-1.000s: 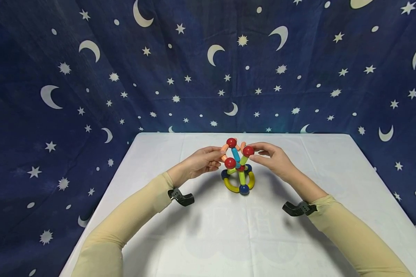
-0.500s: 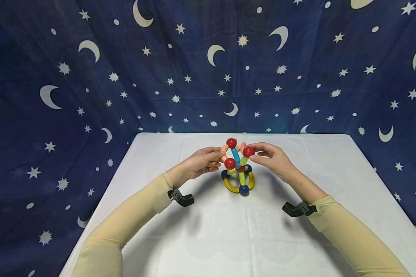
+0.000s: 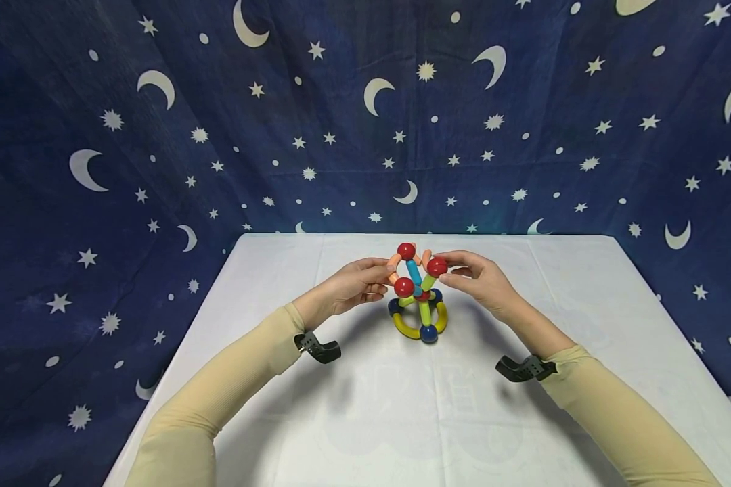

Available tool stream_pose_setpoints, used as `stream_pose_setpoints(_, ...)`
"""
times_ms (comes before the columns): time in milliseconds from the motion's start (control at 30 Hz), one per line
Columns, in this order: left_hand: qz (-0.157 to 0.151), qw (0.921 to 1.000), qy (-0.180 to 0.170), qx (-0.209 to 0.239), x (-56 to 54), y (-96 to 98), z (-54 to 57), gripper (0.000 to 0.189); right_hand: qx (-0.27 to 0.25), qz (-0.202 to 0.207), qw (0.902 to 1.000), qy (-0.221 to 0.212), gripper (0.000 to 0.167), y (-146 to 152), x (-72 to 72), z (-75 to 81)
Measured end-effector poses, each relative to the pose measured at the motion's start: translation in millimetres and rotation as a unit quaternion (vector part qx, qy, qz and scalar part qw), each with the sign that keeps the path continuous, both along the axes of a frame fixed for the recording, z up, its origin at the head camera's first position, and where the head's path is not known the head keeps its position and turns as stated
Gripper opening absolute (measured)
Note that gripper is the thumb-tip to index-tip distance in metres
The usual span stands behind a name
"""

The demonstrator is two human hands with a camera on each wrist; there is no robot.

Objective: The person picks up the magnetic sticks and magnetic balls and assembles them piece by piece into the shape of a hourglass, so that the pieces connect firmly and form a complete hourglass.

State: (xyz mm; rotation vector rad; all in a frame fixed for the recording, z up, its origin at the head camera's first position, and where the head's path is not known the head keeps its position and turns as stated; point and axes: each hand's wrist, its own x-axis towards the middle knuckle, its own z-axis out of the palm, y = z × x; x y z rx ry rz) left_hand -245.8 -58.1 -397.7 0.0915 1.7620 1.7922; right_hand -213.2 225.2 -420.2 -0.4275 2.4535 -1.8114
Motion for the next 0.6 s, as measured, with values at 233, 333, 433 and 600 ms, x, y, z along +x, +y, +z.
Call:
stream_pose_setpoints(233, -0.001, 1.0000, 0.001, 0.002, -0.2, -0.1, 0.1, 0.048, -0.041, 0.002, 0.9991, 0.011, 0.043, 3, -4.1, -1.6)
stream_pose_setpoints(333, -0.001, 1.0000, 0.001, 0.000, -0.3, -0.1, 0.3, 0.049, -0.055, -0.017, 0.9982, 0.015, 0.045, 7, -12.9, -5.9)
stream_pose_setpoints(433, -0.002, 1.0000, 0.002, -0.001, -0.6, -0.1, -0.2, 0.049, -0.043, -0.051, 0.9978, 0.001, 0.047, 10, -24.8, -12.9)
stream_pose_setpoints(600, -0.003, 1.0000, 0.001, 0.002, -1.0, 0.0, -0.8, 0.049, 0.034, -0.086, 0.9953, -0.028, 0.044, 13, -46.6, -31.6)
